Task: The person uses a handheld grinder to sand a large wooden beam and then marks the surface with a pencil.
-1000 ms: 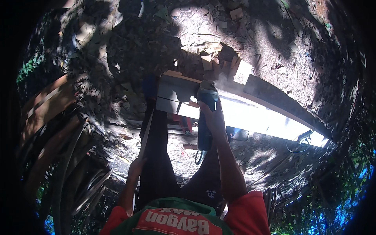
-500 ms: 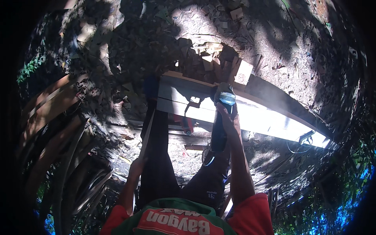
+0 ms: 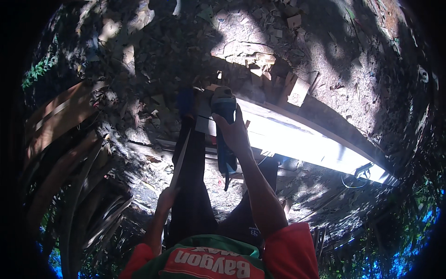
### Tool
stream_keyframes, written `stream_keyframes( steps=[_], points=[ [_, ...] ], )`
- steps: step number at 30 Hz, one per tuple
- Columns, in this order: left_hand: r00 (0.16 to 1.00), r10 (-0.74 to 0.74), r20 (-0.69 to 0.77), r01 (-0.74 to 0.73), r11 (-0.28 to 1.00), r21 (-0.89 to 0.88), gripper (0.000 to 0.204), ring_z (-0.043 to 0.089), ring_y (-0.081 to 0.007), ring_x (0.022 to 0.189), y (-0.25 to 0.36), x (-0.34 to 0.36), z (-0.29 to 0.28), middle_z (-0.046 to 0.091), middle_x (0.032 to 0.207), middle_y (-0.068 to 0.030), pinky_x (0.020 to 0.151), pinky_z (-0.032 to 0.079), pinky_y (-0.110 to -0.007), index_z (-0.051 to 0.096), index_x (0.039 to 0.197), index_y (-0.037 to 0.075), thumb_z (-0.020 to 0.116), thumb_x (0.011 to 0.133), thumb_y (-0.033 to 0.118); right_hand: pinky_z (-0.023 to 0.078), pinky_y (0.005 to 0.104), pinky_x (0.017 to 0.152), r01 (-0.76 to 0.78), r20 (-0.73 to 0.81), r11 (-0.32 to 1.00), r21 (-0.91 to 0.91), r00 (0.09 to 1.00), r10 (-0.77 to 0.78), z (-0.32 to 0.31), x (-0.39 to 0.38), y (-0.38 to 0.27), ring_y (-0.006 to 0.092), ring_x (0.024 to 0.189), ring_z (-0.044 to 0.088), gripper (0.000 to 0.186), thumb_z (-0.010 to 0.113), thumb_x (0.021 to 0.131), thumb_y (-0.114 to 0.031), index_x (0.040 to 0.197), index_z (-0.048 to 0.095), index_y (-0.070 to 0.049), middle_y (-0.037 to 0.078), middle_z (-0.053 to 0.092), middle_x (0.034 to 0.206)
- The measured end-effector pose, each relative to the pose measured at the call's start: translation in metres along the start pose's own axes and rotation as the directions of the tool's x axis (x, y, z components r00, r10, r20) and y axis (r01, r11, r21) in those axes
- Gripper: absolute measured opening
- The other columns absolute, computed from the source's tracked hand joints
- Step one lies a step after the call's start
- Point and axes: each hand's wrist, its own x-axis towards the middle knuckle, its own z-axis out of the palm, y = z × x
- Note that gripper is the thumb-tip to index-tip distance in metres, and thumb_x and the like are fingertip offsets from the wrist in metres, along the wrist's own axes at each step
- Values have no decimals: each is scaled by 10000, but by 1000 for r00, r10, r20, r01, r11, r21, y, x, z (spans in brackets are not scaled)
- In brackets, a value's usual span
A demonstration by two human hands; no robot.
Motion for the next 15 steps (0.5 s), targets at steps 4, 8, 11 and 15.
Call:
stream_keyframes(
  steps=[4, 8, 11, 15],
  points=[
    [1000, -15, 10, 15, 999, -45, 765, 645, -434, 1032, 6, -4, -3, 673, 1052, -285, 869, 514, -483, 622, 1115, -54, 583, 868, 669, 553, 346, 730, 12, -74, 999, -29, 997, -14, -19, -4, 7, 236, 866, 690, 897, 719, 837, -480, 1509, 292, -68, 173, 663, 1054],
    [1000, -22, 20, 23, 999, -37, 754, 648, -439, 1013, 8, -4, -5, 681, 1019, -278, 844, 516, -483, 640, 1074, -53, 578, 871, 670, 546, 339, 725, -67, -104, 998, 14, 992, 68, -41, -13, 16, 204, 839, 677, 859, 725, 834, -452, 1491, 329, -66, 143, 668, 1020],
    [999, 32, 29, -33, 999, 42, 753, 654, -435, 997, 2, 3, -2, 685, 1001, -273, 829, 518, -485, 653, 1046, -51, 573, 870, 676, 540, 335, 719, -11, -138, 1000, 14, 990, 13, -62, -25, 22, 201, 826, 675, 827, 724, 831, -445, 1471, 368, -62, 139, 674, 999],
    [1000, -17, 26, 17, 1000, 11, 754, 657, -440, 976, 1, 3, 0, 687, 981, -271, 821, 517, -492, 656, 1038, -50, 561, 875, 680, 530, 305, 691, -14, -294, 1000, -13, 956, 10, -88, -33, 46, 172, 784, 665, 634, 705, 861, -428, 1344, 519, -62, 103, 669, 977]
  ],
)
